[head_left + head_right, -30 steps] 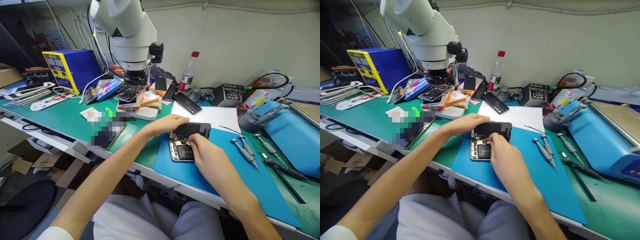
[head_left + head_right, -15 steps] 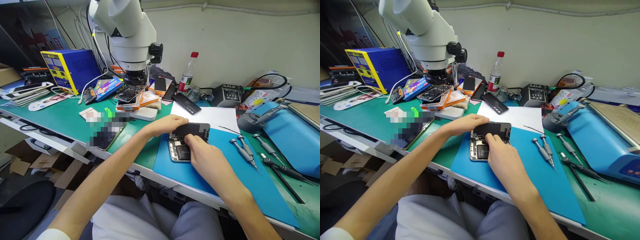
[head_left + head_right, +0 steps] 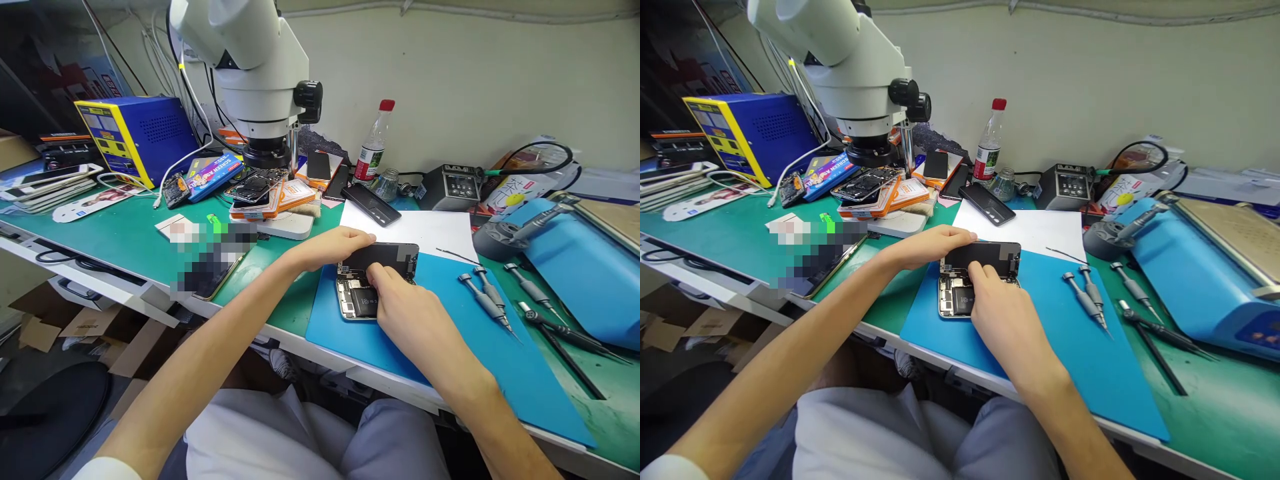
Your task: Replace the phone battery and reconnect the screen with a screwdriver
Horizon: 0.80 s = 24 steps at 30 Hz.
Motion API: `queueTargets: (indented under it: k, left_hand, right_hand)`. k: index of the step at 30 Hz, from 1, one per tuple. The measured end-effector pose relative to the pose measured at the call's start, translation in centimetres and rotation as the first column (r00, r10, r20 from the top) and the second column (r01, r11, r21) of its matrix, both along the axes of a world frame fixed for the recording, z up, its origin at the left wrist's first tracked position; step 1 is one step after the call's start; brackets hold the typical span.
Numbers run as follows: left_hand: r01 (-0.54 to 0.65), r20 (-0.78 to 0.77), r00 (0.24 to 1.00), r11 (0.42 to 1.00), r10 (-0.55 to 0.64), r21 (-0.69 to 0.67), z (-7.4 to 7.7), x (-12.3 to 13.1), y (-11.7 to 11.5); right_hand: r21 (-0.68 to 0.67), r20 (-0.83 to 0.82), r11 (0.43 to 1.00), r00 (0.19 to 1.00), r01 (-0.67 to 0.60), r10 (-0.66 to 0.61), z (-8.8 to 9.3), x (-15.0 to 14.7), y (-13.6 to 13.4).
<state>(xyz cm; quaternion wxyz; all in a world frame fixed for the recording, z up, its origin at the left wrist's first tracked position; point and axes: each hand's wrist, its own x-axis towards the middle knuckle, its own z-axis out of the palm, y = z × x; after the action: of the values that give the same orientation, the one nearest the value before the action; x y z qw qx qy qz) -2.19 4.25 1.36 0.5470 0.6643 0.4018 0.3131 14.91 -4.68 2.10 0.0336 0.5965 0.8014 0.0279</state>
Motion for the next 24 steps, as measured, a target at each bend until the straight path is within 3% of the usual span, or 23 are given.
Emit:
queueTargets:
  k: [13, 24]
  left_hand:
    - [0.049, 0.048, 0.998, 0.999, -0.048, -0.009, -0.4, 0.0, 0.3]
    - [0.022, 0.049, 0.999, 1.000, -0.021, -0.019, -0.4, 0.1, 0.3]
  right_hand:
    - [0.008, -0.310, 0.998, 0.949, 0.057, -0.052, -1.1, 1.6, 0.3]
    - [0.090, -0.291, 0.996, 0.956, -0.014, 0.039, -1.7, 1.6, 0.1]
